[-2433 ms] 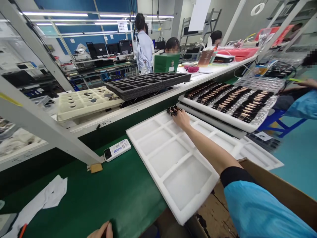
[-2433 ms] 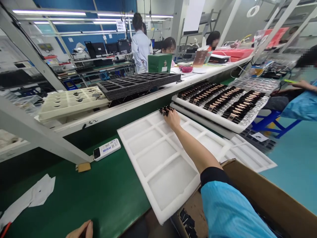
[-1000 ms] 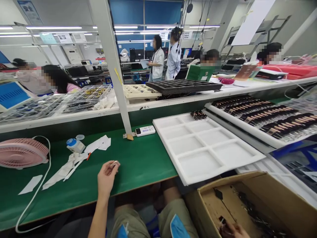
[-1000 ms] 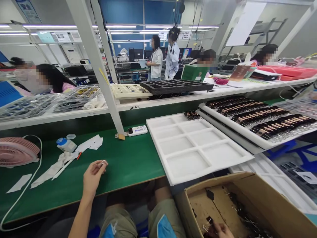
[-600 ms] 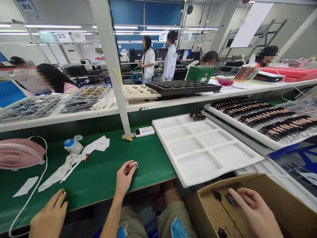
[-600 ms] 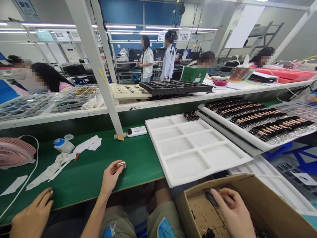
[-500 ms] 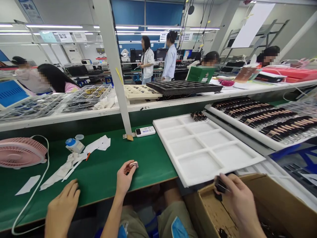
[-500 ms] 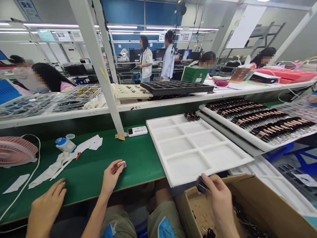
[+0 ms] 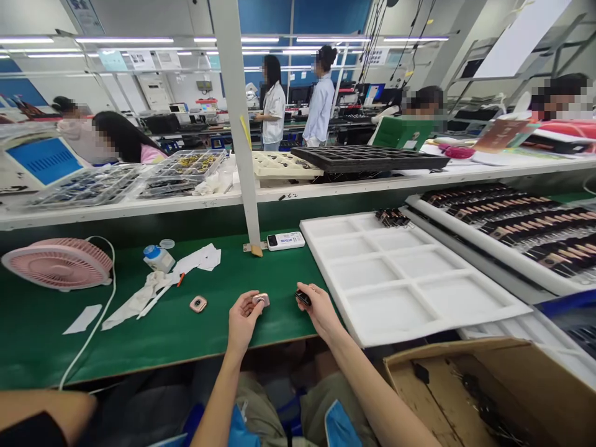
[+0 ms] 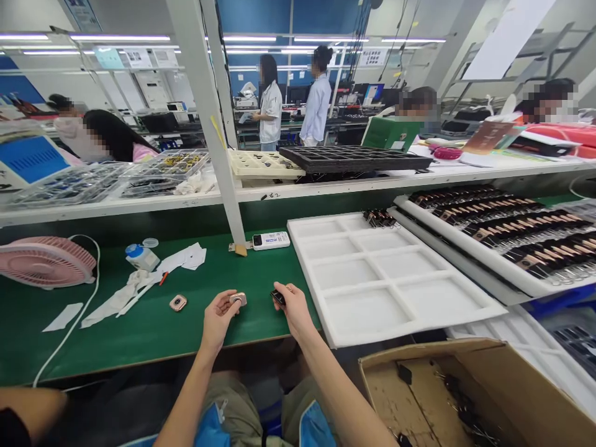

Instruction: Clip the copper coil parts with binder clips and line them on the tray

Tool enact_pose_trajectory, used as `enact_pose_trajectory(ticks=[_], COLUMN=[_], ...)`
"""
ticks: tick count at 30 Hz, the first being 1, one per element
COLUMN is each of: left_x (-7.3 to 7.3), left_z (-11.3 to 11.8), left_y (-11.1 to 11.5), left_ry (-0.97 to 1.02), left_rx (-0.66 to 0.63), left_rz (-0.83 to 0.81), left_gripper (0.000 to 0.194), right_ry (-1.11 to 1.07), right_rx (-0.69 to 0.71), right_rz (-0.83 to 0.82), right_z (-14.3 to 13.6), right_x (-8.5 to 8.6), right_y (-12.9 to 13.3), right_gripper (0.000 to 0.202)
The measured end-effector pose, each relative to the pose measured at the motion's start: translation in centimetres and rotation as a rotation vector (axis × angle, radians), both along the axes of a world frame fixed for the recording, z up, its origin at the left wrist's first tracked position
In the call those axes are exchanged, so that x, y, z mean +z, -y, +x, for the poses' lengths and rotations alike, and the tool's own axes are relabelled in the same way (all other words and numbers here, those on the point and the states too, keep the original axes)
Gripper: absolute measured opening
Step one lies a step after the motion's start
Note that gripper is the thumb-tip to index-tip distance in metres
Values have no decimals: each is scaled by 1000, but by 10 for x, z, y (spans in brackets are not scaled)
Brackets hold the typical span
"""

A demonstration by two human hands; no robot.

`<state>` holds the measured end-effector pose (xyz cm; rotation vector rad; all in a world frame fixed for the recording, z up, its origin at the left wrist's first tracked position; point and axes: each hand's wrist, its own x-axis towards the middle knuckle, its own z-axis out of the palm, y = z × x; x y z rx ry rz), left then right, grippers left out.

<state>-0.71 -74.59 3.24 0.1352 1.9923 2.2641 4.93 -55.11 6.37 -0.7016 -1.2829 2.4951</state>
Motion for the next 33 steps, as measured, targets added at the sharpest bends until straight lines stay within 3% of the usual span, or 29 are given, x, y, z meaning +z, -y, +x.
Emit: enact_pose_trajectory(ticks=[4, 9, 13, 16, 23, 33], left_x=[2, 4, 5, 4, 6, 6], left_z=[1, 1, 0, 0, 1, 1], left_y=[1, 2, 3, 4, 6, 5], left_ry=[15, 33, 47, 63, 104, 170], left_rx=[-4, -8, -18, -36, -72, -140], left_rz=[13, 29, 36, 72, 137, 79], left_gripper=[52, 53, 50, 49, 49, 51], right_ry=[11, -34, -92, -101, -116, -104], right_rx=[13, 273, 438, 458, 469, 537], right_rz=[-34, -66, 91, 222, 359, 578], right_z=[-22, -9, 5, 7, 1, 11], right_x=[-20, -26, -23, -25, -35, -40], right_y=[5, -2, -7, -8, -3, -3], right_gripper=[44, 41, 42, 46, 54, 53])
